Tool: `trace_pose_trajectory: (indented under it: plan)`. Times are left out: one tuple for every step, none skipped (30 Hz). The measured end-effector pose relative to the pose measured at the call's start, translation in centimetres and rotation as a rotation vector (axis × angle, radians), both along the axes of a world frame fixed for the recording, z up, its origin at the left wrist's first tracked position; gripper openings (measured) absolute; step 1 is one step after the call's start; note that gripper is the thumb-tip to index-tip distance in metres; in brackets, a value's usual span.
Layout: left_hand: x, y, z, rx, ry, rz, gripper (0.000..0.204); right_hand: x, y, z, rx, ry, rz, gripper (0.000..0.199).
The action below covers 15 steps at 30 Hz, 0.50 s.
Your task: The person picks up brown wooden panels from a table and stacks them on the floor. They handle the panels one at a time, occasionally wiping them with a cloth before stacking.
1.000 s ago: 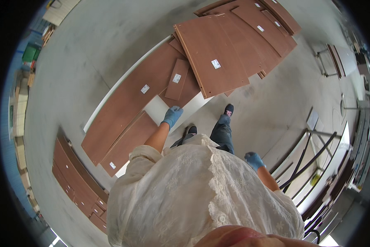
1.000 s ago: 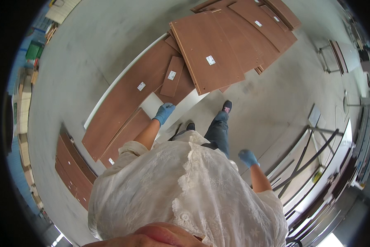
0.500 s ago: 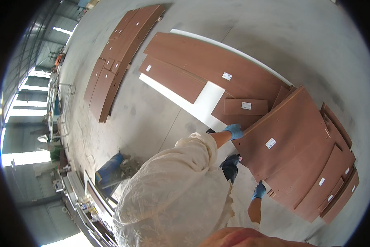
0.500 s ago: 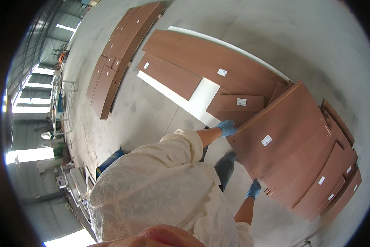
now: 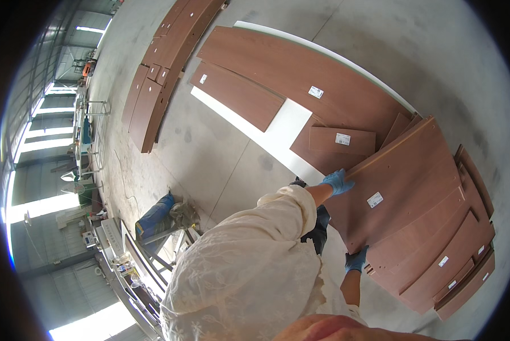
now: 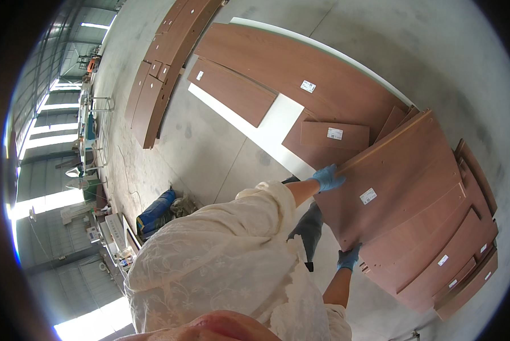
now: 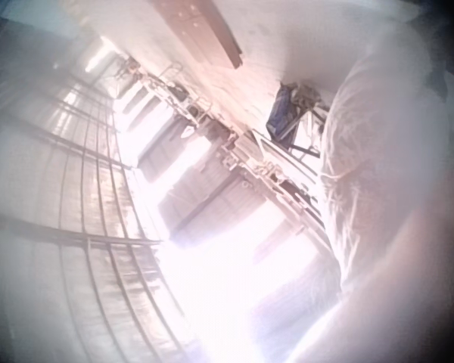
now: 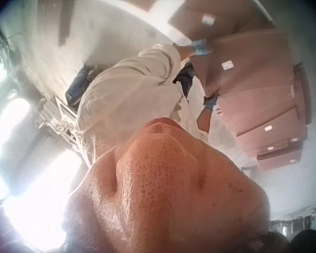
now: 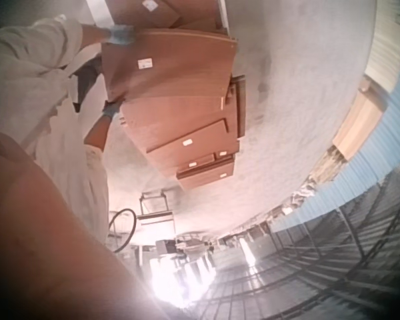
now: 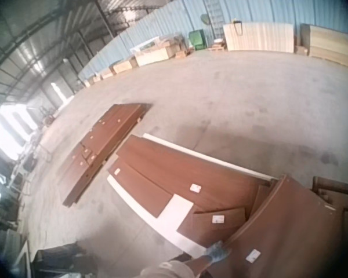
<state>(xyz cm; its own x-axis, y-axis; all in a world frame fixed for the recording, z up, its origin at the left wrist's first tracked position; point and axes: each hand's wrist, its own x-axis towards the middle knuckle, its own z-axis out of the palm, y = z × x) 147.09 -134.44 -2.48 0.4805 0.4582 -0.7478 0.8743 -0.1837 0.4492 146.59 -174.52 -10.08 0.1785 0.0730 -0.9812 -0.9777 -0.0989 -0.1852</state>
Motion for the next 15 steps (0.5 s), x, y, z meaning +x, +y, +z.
trace_pose_trajectory:
  plan:
    - [0.1, 0.2, -0.2, -0.009, 0.006, 0.017, 0.080, -0.1, 0.0, 0.1, -0.017, 0.000, 0.004, 0.093]
    - [0.3, 0.4, -0.5, -0.011, 0.003, 0.012, 0.079, -0.1, 0.1, 0.2, -0.066, 0.000, 0.002, 0.092]
    - [0.5, 0.8, -0.8, -0.024, 0.008, 0.003, 0.077, -0.1, 0.3, 0.4, -0.061, -0.001, -0.009, 0.091]
    - [0.7, 1.1, -1.0, -0.033, 0.026, -0.003, 0.077, 0.0, 0.5, 0.7, -0.090, -0.002, -0.026, 0.090]
    - [0.9, 1.4, -1.3, -0.011, 0.015, -0.030, 0.077, 0.1, 0.8, 1.1, -0.143, 0.014, -0.053, 0.089]
    - [1.1, 1.6, -1.6, 0.013, 0.017, -0.059, 0.078, 0.3, 1.0, 1.6, -0.117, 0.009, -0.022, 0.087]
    - [1.4, 1.7, -2.0, 0.034, 0.016, -0.094, 0.079, 0.4, 1.2, 2.0, -0.118, 0.021, -0.006, 0.086]
    - [1.5, 1.9, -2.4, 0.012, 0.028, -0.102, 0.083, 0.4, 1.3, 2.4, -0.142, 0.031, -0.008, 0.085]
    - [1.5, 1.9, -2.9, -0.023, 0.032, -0.124, 0.086, 0.4, 1.5, 2.7, -0.147, 0.003, -0.001, 0.087]
    - [1.5, 1.9, -3.5, -0.022, 0.050, -0.094, 0.087, 0.3, 1.6, 2.8, -0.155, -0.040, -0.004, 0.089]
    - [1.5, 1.8, -4.1, -0.027, 0.077, -0.078, 0.089, 0.0, 1.6, 2.9, -0.191, -0.067, -0.013, 0.089]
    - [1.5, 1.8, -4.8, -0.062, 0.088, -0.075, 0.090, -0.2, 1.4, 2.9, -0.230, -0.094, -0.022, 0.089]
    - [1.6, 1.8, -5.4, -0.082, 0.114, -0.067, 0.091, -0.5, 1.3, 2.7, -0.267, -0.133, -0.039, 0.089]
    - [1.6, 1.5, -5.9, -0.079, 0.068, -0.075, 0.090, -0.7, 1.0, 2.4, -0.322, -0.161, -0.058, 0.089]
    - [1.6, 1.4, -6.2, -0.059, 0.035, -0.065, 0.090, -0.7, 0.6, 2.2, -0.321, -0.162, -0.060, 0.090]
